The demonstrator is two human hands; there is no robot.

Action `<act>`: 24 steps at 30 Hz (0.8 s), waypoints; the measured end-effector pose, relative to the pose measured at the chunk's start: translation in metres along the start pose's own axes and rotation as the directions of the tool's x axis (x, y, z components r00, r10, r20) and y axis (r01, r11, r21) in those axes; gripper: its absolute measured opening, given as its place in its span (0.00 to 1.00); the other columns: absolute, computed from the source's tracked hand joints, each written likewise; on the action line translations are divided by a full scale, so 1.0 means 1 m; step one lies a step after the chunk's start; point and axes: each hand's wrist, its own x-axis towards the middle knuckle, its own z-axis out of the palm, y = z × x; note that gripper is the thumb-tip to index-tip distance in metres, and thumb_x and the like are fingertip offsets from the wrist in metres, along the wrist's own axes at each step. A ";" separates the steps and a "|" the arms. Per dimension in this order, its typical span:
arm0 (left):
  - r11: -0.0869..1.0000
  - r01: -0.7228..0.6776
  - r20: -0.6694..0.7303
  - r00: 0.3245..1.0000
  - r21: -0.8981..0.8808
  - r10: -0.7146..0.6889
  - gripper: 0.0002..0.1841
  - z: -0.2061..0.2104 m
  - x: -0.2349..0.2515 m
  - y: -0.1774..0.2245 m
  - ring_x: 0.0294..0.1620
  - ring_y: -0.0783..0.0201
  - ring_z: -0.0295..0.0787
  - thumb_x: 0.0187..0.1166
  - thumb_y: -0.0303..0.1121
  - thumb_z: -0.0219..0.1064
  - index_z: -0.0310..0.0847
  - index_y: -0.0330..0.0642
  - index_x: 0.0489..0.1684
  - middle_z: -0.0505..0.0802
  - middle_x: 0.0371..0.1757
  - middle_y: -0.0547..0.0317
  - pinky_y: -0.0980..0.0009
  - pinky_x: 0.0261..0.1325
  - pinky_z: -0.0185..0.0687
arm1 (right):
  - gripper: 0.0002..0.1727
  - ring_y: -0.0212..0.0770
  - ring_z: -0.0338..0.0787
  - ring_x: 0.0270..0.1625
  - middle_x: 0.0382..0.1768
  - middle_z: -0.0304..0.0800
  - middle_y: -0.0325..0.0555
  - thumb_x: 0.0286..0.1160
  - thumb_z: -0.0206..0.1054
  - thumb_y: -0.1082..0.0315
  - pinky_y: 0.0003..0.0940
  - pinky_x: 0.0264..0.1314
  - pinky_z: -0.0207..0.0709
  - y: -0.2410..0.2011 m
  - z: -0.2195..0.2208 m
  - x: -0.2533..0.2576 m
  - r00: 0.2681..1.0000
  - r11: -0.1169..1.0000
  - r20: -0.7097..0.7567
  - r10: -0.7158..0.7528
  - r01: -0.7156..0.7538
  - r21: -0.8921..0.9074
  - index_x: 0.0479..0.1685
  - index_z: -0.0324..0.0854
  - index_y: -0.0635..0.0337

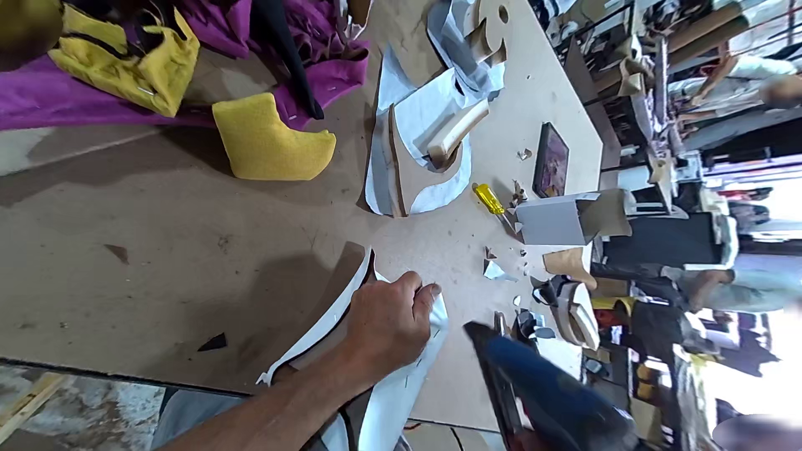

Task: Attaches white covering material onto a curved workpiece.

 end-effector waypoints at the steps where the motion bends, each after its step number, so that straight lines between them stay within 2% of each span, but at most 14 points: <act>1: 0.999 0.019 0.021 1.000 -0.050 -0.018 0.23 -0.006 0.008 0.002 0.20 0.65 0.79 0.88 0.54 0.54 0.81 0.50 0.26 0.78 0.16 0.67 0.60 0.27 0.75 | 0.21 0.53 0.95 0.37 0.33 0.93 0.57 0.73 0.71 0.56 0.59 0.42 0.86 0.008 0.018 0.012 0.996 0.999 -0.073 0.047 -0.048 -0.025 0.48 0.85 0.70; 3: 0.985 0.041 0.027 0.999 -0.170 -0.037 0.22 -0.016 0.024 0.006 0.19 0.66 0.77 0.88 0.52 0.57 0.81 0.48 0.25 0.78 0.17 0.65 0.62 0.26 0.74 | 0.24 0.63 0.92 0.33 0.30 0.92 0.60 0.71 0.70 0.56 0.70 0.36 0.79 0.018 0.058 0.045 0.976 0.988 -0.189 0.111 -0.128 -0.081 0.59 0.86 0.67; 5: 0.961 0.054 -0.004 0.998 -0.270 -0.058 0.22 -0.025 0.034 0.008 0.19 0.66 0.77 0.89 0.50 0.57 0.80 0.46 0.25 0.79 0.18 0.63 0.64 0.26 0.75 | 0.28 0.67 0.93 0.34 0.32 0.93 0.61 0.68 0.69 0.54 0.73 0.35 0.78 0.029 0.092 0.079 0.956 0.981 -0.276 0.098 -0.140 -0.135 0.65 0.86 0.62; 7: 0.950 0.057 -0.051 0.996 -0.307 -0.076 0.22 -0.032 0.038 0.008 0.20 0.66 0.79 0.90 0.48 0.58 0.83 0.44 0.28 0.82 0.19 0.61 0.66 0.26 0.77 | 0.34 0.70 0.92 0.48 0.49 0.93 0.65 0.69 0.69 0.49 0.73 0.45 0.80 0.021 0.101 0.094 0.951 0.993 -0.308 0.029 -0.062 -0.100 0.73 0.82 0.61; 9: 0.952 0.049 -0.114 0.990 -0.304 -0.088 0.21 -0.032 0.037 0.009 0.20 0.66 0.79 0.89 0.47 0.59 0.83 0.42 0.28 0.83 0.20 0.60 0.66 0.26 0.77 | 0.39 0.65 0.87 0.64 0.66 0.85 0.65 0.74 0.62 0.41 0.64 0.58 0.82 -0.008 0.100 0.095 0.907 0.977 -0.406 -0.116 0.178 0.119 0.78 0.78 0.62; 10: 0.955 0.047 -0.136 0.987 -0.294 -0.090 0.21 -0.029 0.036 0.009 0.20 0.65 0.79 0.89 0.48 0.60 0.83 0.42 0.28 0.83 0.20 0.60 0.66 0.27 0.78 | 0.44 0.57 0.80 0.76 0.76 0.78 0.62 0.78 0.58 0.36 0.57 0.70 0.80 -0.031 0.100 0.093 0.915 0.896 -0.383 -0.130 0.273 0.349 0.84 0.70 0.62; 12: 0.956 0.082 -0.110 0.987 -0.281 -0.117 0.18 -0.029 0.028 0.010 0.27 0.65 0.83 0.89 0.46 0.59 0.84 0.41 0.37 0.86 0.26 0.59 0.64 0.34 0.81 | 0.52 0.43 0.73 0.84 0.86 0.66 0.55 0.75 0.64 0.34 0.45 0.82 0.74 -0.078 0.113 0.094 0.929 0.541 -0.341 -0.143 0.361 0.759 0.92 0.54 0.60; 14: 0.910 0.230 0.029 0.972 -0.345 -0.234 0.20 -0.047 0.004 0.013 0.39 0.64 0.89 0.93 0.45 0.50 0.81 0.39 0.56 0.90 0.38 0.56 0.63 0.47 0.88 | 0.51 0.37 0.80 0.76 0.80 0.74 0.53 0.68 0.69 0.50 0.41 0.76 0.79 -0.110 0.125 0.100 0.935 0.343 -0.347 -0.073 0.350 0.871 0.94 0.51 0.58; 16: 0.780 0.472 0.197 0.882 -0.411 -0.429 0.26 -0.075 -0.025 0.026 0.40 0.65 0.89 0.96 0.49 0.37 0.79 0.40 0.55 0.89 0.38 0.57 0.64 0.47 0.87 | 0.48 0.35 0.88 0.63 0.69 0.84 0.47 0.60 0.66 0.59 0.41 0.61 0.86 -0.124 0.123 0.109 0.952 0.357 -0.305 -0.024 0.293 0.887 0.92 0.57 0.52; 18: 0.689 0.625 0.278 0.780 -0.367 -0.560 0.32 -0.095 -0.050 0.038 0.46 0.62 0.93 0.95 0.55 0.34 0.81 0.39 0.56 0.93 0.43 0.54 0.61 0.52 0.90 | 0.46 0.36 0.91 0.52 0.57 0.90 0.43 0.56 0.66 0.61 0.44 0.50 0.87 -0.135 0.117 0.111 0.966 0.408 -0.259 -0.018 0.243 0.880 0.89 0.62 0.47; 19: 0.695 0.643 0.262 0.766 -0.321 -0.588 0.32 -0.100 -0.057 0.045 0.52 0.62 0.93 0.95 0.55 0.35 0.83 0.40 0.59 0.94 0.49 0.54 0.60 0.57 0.89 | 0.45 0.36 0.91 0.48 0.52 0.91 0.42 0.55 0.66 0.61 0.45 0.46 0.86 -0.142 0.114 0.111 0.968 0.427 -0.249 -0.010 0.229 0.875 0.87 0.65 0.46; 21: 0.749 0.633 0.180 0.774 -0.195 -0.607 0.31 -0.101 -0.057 0.057 0.59 0.63 0.89 0.96 0.52 0.36 0.84 0.39 0.60 0.92 0.55 0.53 0.60 0.64 0.85 | 0.44 0.38 0.91 0.49 0.53 0.90 0.42 0.55 0.66 0.62 0.47 0.48 0.85 -0.152 0.108 0.115 0.966 0.460 -0.257 -0.011 0.233 0.857 0.85 0.68 0.45; 22: 0.773 0.624 0.138 0.780 -0.111 -0.610 0.30 -0.099 -0.054 0.059 0.58 0.63 0.88 0.96 0.50 0.37 0.84 0.38 0.59 0.91 0.54 0.52 0.60 0.64 0.83 | 0.43 0.39 0.90 0.51 0.55 0.90 0.43 0.55 0.66 0.62 0.49 0.49 0.84 -0.155 0.105 0.118 0.963 0.472 -0.268 -0.022 0.247 0.847 0.85 0.68 0.46; 24: 0.792 0.610 0.068 0.790 0.008 -0.609 0.28 -0.089 -0.045 0.051 0.44 0.63 0.86 0.96 0.50 0.40 0.83 0.37 0.46 0.87 0.40 0.54 0.61 0.50 0.82 | 0.41 0.42 0.90 0.54 0.59 0.89 0.45 0.59 0.66 0.63 0.51 0.51 0.83 -0.157 0.103 0.125 0.955 0.460 -0.293 -0.054 0.284 0.841 0.85 0.68 0.48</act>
